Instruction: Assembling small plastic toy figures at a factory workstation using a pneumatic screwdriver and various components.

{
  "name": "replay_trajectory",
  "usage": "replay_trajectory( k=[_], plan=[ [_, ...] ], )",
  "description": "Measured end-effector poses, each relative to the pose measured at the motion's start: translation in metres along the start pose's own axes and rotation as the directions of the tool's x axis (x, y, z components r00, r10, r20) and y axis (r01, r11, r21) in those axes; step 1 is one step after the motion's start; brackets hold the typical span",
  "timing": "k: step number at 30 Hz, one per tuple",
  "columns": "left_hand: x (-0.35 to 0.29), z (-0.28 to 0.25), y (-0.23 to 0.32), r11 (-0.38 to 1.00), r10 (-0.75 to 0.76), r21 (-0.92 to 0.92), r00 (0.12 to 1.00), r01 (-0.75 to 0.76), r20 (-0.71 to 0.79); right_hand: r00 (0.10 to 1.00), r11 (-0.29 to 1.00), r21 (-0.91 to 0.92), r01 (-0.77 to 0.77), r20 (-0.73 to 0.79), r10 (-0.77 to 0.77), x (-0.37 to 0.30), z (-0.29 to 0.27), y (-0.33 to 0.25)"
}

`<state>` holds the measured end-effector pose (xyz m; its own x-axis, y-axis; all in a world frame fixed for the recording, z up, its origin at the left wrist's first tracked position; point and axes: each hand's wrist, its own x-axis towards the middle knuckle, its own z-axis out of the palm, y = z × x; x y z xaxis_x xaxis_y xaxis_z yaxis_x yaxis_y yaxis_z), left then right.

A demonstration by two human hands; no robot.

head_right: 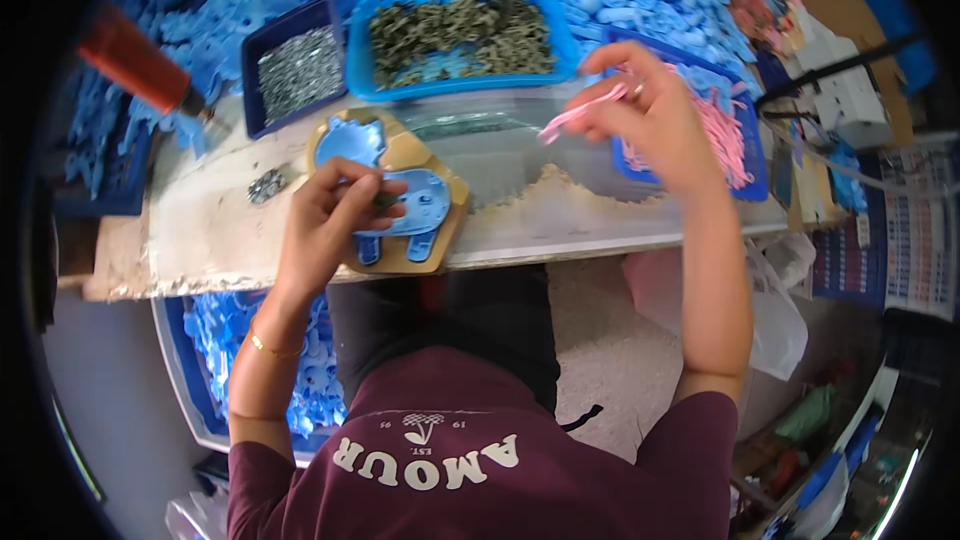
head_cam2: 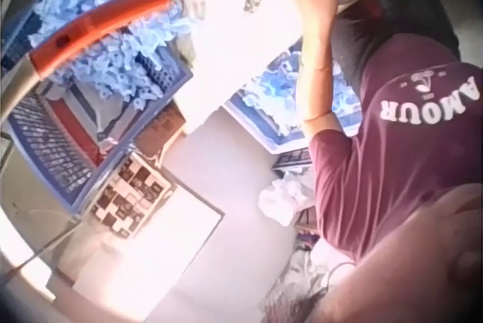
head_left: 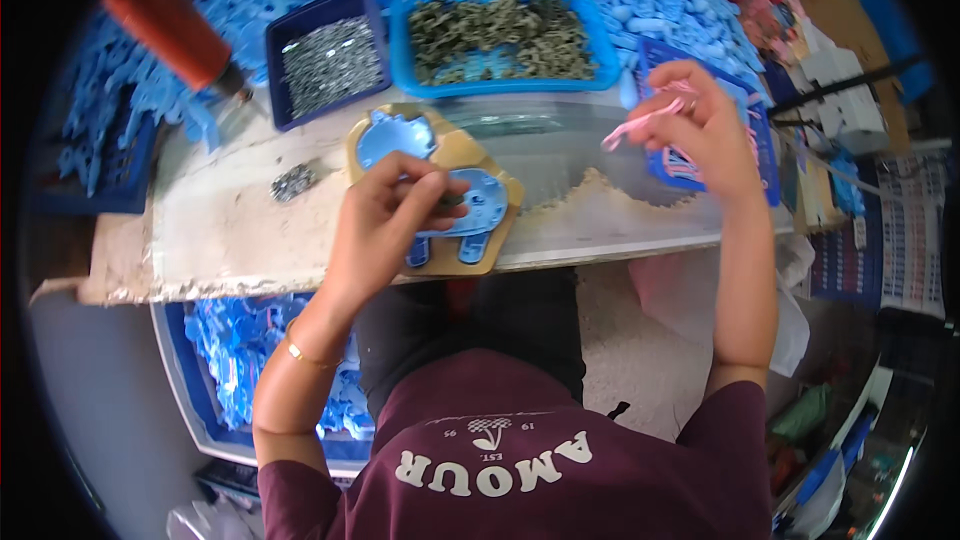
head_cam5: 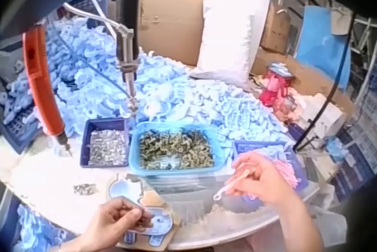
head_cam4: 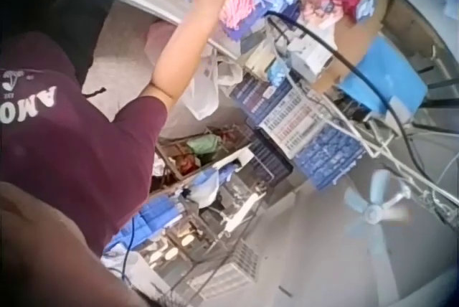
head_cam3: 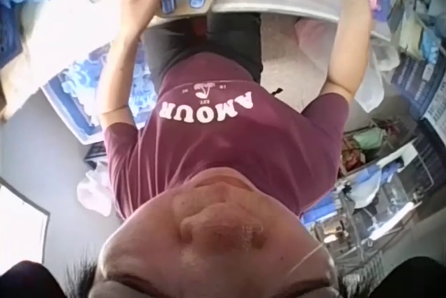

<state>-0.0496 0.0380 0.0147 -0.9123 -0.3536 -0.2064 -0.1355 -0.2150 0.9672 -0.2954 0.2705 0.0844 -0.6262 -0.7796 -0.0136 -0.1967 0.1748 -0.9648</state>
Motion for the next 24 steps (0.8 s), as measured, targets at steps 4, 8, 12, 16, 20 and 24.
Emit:
replay_trajectory(
  k=[4, 8, 12, 16, 20, 24],
  plan=[
    [0.003, 0.016, 0.001, 0.996, 0.031, -0.081, 0.999, -0.033, -0.029, 0.989, 0.969, 0.244, -0.040, 0.145, 0.005, -0.013, 0.086, 0.002],
    [0.002, 0.012, -0.002, 0.997, 0.044, -0.060, 0.997, -0.047, -0.065, 0.988, 0.956, 0.287, -0.058, 0.155, 0.013, -0.011, 0.118, 0.016],
    [-0.001, 0.012, -0.004, 0.992, 0.017, -0.124, 0.994, -0.031, -0.111, 0.993, 0.936, 0.352, -0.030, 0.114, -0.011, -0.013, 0.123, 0.021],
    [-0.004, 0.018, -0.007, 0.980, 0.090, -0.160, 0.984, -0.115, -0.157, 1.000, 0.947, 0.320, -0.008, -0.014, 0.013, -0.020, 0.133, 0.023],
    [-0.005, 0.012, -0.014, 0.986, 0.087, -0.131, 0.990, -0.101, -0.112, 0.999, 0.942, 0.337, -0.012, -0.040, 0.027, -0.025, 0.135, 0.031],
    [-0.008, 0.001, -0.006, 0.984, 0.038, -0.176, 0.998, -0.030, 0.043, 0.990, 0.943, 0.319, -0.096, 0.128, 0.058, -0.021, 0.124, 0.032]
  ],
)
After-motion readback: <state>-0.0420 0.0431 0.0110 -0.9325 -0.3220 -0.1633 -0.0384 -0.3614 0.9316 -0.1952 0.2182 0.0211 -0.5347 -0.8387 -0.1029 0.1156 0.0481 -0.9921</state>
